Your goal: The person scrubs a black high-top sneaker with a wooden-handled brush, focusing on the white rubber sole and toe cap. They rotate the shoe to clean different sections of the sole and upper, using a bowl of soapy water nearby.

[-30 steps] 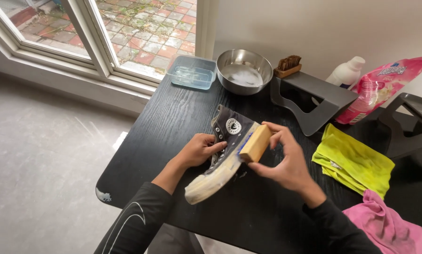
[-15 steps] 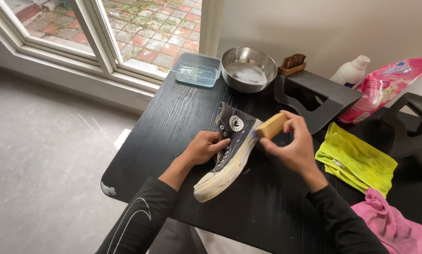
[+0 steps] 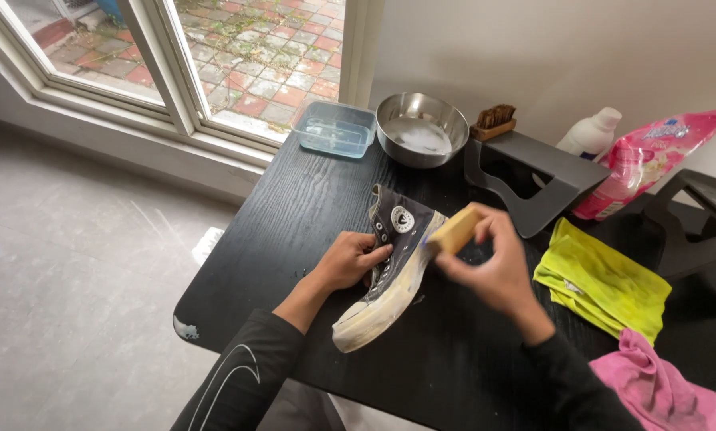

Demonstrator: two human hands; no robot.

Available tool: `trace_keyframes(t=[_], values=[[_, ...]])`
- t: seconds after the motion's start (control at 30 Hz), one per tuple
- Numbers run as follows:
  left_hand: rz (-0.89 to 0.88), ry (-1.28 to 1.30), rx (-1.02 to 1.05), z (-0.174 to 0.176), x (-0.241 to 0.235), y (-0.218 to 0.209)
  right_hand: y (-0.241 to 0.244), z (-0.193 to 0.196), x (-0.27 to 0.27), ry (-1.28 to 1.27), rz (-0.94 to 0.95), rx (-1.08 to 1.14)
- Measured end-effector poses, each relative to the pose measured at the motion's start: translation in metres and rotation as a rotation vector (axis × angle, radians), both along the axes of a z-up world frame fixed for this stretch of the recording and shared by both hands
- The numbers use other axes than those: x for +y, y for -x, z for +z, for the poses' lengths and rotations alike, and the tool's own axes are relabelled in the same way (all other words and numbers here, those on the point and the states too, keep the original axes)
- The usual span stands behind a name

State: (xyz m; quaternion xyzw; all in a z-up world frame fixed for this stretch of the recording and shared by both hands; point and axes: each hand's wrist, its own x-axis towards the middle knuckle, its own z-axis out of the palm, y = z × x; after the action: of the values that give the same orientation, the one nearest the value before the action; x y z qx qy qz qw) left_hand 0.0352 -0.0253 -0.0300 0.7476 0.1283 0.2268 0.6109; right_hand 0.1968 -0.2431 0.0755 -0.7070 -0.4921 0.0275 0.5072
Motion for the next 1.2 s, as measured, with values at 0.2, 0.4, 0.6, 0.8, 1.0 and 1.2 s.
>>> trace_keyframes(t=[0.2, 0.4, 0.6, 0.8, 1.0, 1.2], values=[[-0.002, -0.033, 0.015, -0.007, 0.003, -0.003, 0.0, 0.005, -0.004, 0.001, 0.01, -0.058], [0.01, -0.043, -0.005, -0.009, 0.002, -0.004, -0.026, -0.003, 0.006, 0.016, -0.073, -0.007], [0.021, -0.082, 0.027, -0.011, 0.002, -0.006, -0.016, 0.019, 0.014, 0.003, 0.073, -0.073], [0.047, -0.068, 0.05, -0.012, 0.002, -0.005, -0.016, 0.011, 0.008, 0.044, 0.031, -0.045], [0.069, -0.124, 0.076, -0.008, -0.004, -0.002, -0.06, -0.009, 0.009, 0.068, -0.062, -0.076], [0.106, -0.153, 0.092, 0.001, -0.007, 0.003, 0.023, 0.017, -0.013, 0.016, 0.195, -0.032]])
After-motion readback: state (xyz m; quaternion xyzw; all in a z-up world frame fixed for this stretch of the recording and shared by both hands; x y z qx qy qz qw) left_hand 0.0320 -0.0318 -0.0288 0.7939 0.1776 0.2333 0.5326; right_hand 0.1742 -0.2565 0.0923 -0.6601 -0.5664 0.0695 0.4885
